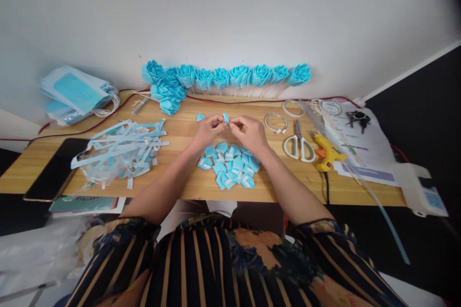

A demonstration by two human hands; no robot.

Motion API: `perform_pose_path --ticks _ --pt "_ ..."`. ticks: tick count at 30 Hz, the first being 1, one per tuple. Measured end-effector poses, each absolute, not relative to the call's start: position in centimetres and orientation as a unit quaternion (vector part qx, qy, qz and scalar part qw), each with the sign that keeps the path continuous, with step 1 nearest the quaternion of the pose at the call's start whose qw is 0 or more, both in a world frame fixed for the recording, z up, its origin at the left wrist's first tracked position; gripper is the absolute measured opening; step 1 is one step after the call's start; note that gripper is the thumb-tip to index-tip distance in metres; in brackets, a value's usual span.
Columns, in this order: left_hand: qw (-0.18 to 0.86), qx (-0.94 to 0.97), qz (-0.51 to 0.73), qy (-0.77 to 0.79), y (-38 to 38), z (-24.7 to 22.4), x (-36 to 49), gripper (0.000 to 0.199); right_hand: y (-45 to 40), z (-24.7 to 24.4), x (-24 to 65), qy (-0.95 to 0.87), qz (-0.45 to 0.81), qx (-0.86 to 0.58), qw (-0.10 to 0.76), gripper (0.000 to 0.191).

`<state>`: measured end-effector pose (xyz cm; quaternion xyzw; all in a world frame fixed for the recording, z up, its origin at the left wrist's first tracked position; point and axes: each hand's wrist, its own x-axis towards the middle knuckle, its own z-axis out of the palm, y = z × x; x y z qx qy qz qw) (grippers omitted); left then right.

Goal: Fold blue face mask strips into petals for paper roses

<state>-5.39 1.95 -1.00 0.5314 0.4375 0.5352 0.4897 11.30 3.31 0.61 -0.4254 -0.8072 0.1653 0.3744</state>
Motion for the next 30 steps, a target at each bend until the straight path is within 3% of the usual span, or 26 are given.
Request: perform_pose_path --ticks 23,30 --pt "0.491 0.528 0.533 0.443 2.01 -1.13 -5.42 0.02 3.56 0.19 11.15 -0.798 0.144 -0.438 0.387 0.015" --pt "0.504 0.505 0.553 0.43 1.78 -0.72 -5.67 0.021 3.88 0.78 11.97 -0.732 0.305 -0.422 0.439 0.027"
